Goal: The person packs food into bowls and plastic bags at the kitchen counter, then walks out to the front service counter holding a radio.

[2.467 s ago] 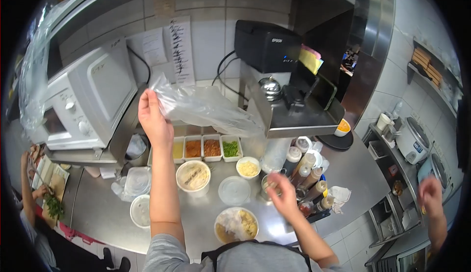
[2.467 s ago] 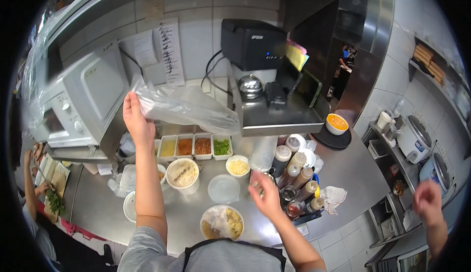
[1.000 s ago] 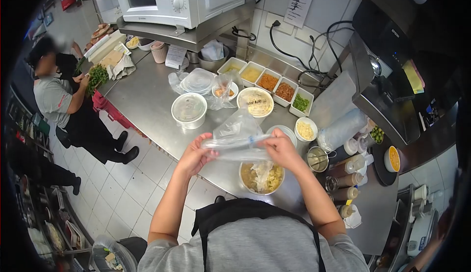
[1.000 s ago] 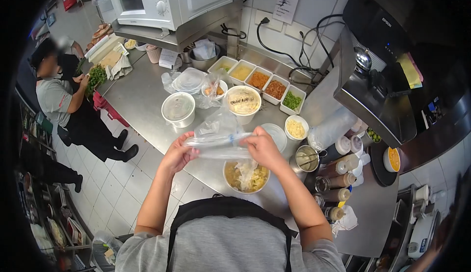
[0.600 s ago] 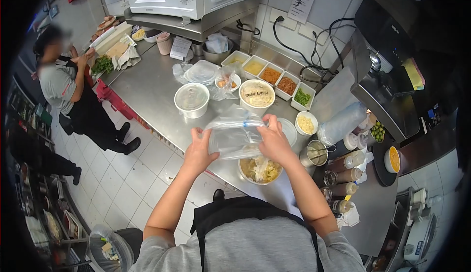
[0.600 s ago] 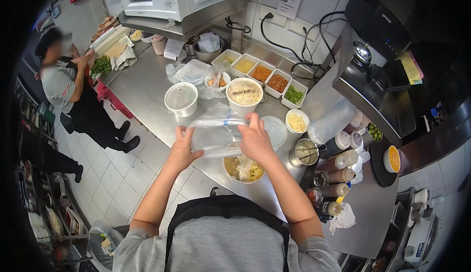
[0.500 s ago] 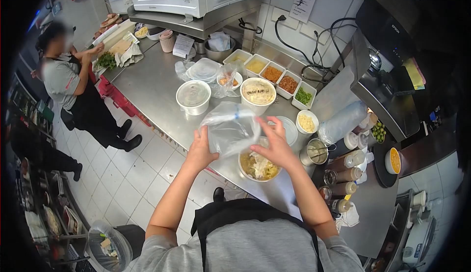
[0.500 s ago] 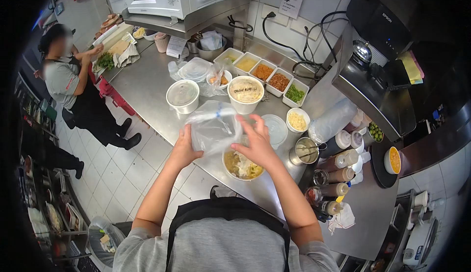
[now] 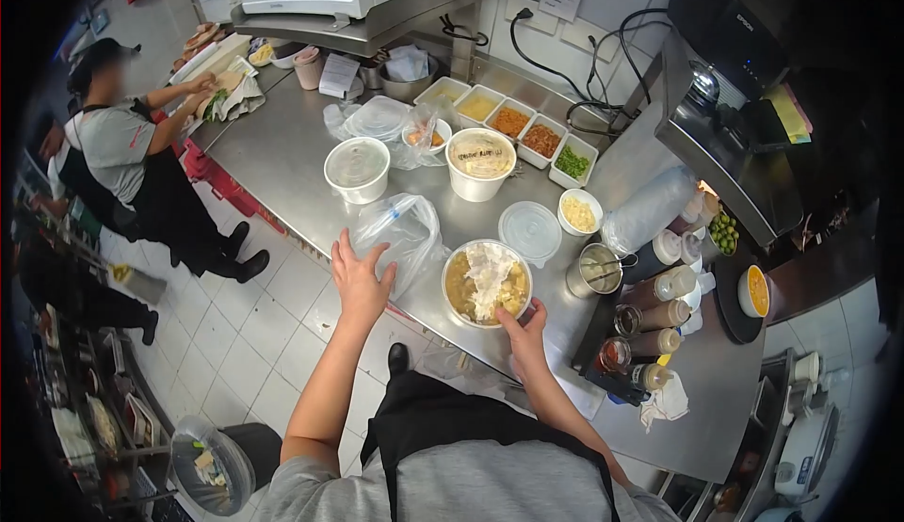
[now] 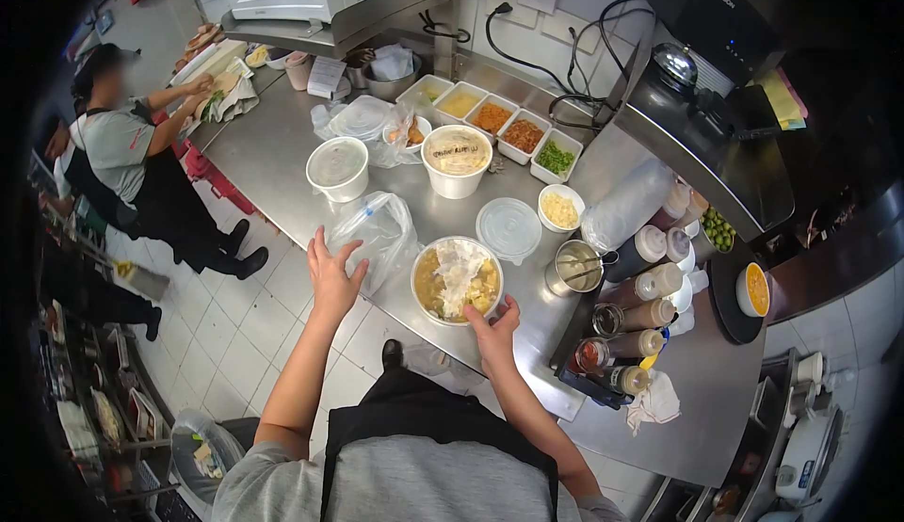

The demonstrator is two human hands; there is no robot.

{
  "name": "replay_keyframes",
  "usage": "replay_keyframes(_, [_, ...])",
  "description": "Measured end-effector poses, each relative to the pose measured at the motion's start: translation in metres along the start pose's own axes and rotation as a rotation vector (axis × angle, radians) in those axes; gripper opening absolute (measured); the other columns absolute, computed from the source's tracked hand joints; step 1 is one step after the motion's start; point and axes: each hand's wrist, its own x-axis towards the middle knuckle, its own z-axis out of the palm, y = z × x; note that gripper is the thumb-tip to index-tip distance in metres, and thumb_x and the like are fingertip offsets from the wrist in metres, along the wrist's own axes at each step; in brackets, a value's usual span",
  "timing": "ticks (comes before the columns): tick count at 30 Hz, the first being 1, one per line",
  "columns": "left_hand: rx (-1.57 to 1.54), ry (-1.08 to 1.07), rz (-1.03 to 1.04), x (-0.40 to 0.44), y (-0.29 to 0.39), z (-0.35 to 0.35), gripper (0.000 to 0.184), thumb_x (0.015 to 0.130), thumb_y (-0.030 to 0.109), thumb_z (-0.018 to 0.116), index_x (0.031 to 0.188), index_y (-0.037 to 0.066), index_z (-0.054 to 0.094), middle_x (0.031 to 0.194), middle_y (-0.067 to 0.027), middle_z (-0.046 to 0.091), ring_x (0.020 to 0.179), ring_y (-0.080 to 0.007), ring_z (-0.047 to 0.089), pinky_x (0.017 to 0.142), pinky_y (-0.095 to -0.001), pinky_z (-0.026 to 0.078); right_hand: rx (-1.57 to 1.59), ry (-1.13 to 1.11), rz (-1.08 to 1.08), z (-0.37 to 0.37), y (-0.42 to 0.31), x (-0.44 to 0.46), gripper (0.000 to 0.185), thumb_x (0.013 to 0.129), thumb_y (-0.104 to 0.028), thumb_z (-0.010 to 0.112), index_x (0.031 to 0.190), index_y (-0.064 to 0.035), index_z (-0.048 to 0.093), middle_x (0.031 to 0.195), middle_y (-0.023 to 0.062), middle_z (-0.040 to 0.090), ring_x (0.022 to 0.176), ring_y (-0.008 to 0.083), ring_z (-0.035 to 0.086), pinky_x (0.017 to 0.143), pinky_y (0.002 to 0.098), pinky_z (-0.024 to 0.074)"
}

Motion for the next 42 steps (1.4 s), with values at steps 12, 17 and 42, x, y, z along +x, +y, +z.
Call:
replay_keyframes(12, [-0.044,-0.561,0.347,0.085,-0.042,-0.01,0.052,0.069,0.008,0.063,0.119,0.007,0.049,0.124,-0.0197,0.042,0.091,-0.0347,0.058,0.077,-0.04,0.049,0.358,0.395,0.354,0.028,-0.009,-0.077,0.071,0.068,-0.028,0.076,0.117,-0.0123,0.026,0.106,0.0094,0.045,0.093,0.0192,0.046,0.069,0.0363,0.0383])
replay_keyframes(17, [-0.181,-0.591,0.436,0.1,-0.055,0.003,0.057,0.068,0.006,0.059,0.123,0.001,0.043,0.119,-0.0212,0.045,0.091,-0.0366,0.057,0.076,-0.0415,0.049,0.613,0.562,0.5,0.053,-0.011,-0.111,0.065,0.071,-0.034,0.07,0.117,-0.014,0.029,0.111,0.0095,0.046,0.098,0.024,0.049,0.073,0.0458,0.0456])
replay_keyframes(42, [-0.702,-1.011,0.616,0.092,-0.039,0.035,0.063,0.072,0.016,0.062,0.128,0.003,0.037,0.126,-0.0218,0.042,0.114,-0.0352,0.045,0.095,-0.0396,0.038,0.872,-0.236,0.38,0.098,-0.095,-0.083,0.056,0.079,-0.023,0.058,0.125,-0.0007,0.036,0.117,0.0166,0.051,0.105,0.0296,0.054,0.085,0.0437,0.0471])
